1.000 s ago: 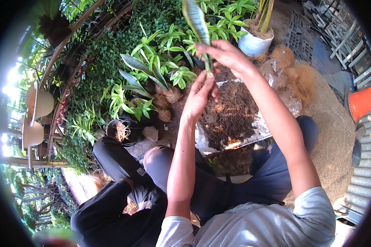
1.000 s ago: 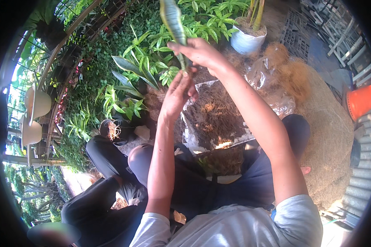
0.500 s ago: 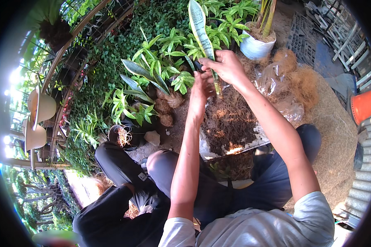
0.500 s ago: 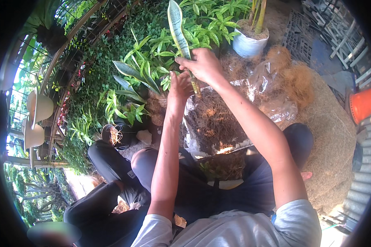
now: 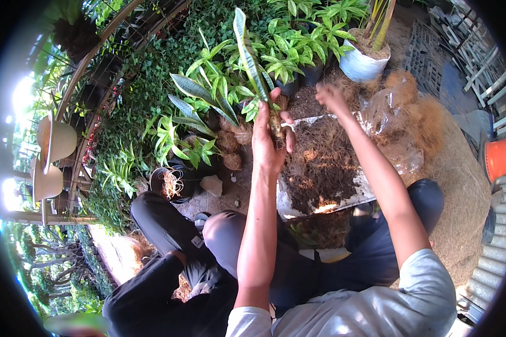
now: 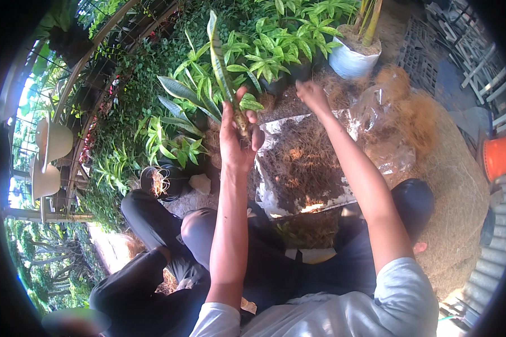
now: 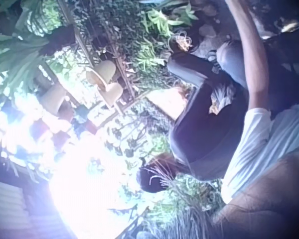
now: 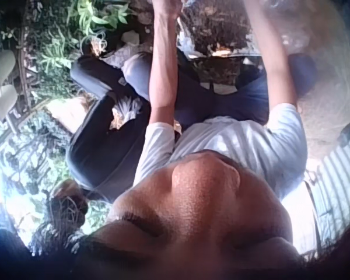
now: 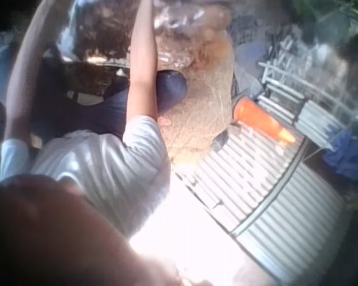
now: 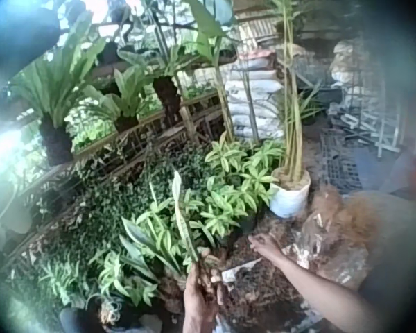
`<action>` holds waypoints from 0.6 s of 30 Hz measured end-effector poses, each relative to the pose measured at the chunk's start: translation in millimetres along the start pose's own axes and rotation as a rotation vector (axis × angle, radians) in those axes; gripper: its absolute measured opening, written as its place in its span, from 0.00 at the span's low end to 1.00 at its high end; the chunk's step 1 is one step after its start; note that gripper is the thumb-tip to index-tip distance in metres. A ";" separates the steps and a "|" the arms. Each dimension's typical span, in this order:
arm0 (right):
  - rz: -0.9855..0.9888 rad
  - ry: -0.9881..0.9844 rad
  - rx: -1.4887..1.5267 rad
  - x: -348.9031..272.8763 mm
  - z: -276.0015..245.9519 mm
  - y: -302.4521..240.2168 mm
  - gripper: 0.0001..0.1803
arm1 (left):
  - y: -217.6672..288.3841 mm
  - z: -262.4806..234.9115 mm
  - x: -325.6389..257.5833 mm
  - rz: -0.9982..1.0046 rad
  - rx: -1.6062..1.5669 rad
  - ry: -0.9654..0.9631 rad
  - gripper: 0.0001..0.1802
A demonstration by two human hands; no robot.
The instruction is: The person sits on the ground and wraps a snake plant with coconut coir fiber. They pull strands of coir from a pile, wrap them around the plant's base, and secure the bundle with a string. The person then places the wrapped plant aside and repeats the process with another plant.
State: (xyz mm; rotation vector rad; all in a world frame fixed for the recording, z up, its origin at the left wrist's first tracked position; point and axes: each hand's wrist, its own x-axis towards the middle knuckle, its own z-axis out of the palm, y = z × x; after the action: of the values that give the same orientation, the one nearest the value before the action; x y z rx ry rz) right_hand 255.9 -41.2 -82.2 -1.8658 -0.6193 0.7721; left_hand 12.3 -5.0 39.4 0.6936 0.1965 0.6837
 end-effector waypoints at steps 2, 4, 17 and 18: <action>0.008 -0.117 -0.320 16.4 12.2 73.4 0.30 | -4.3 -3.8 5.4 -0.019 -0.083 -0.003 0.28; 0.000 -0.220 -0.502 5.1 44.3 104.6 0.35 | -0.9 -12.3 3.9 -0.002 -0.103 -0.020 0.28; -0.127 -0.396 -0.973 -35.2 92.7 172.9 0.50 | -4.4 -25.8 0.7 -0.046 -0.134 -0.011 0.29; -0.104 -0.429 -0.969 -34.7 92.1 170.1 0.49 | -4.8 -26.2 0.5 -0.037 -0.138 -0.013 0.29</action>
State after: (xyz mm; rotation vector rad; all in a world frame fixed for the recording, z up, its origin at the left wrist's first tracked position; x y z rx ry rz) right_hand 178.0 -76.4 -259.1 -2.4997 -1.5574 0.8898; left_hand 5.1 6.3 16.5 0.5605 0.1480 0.6513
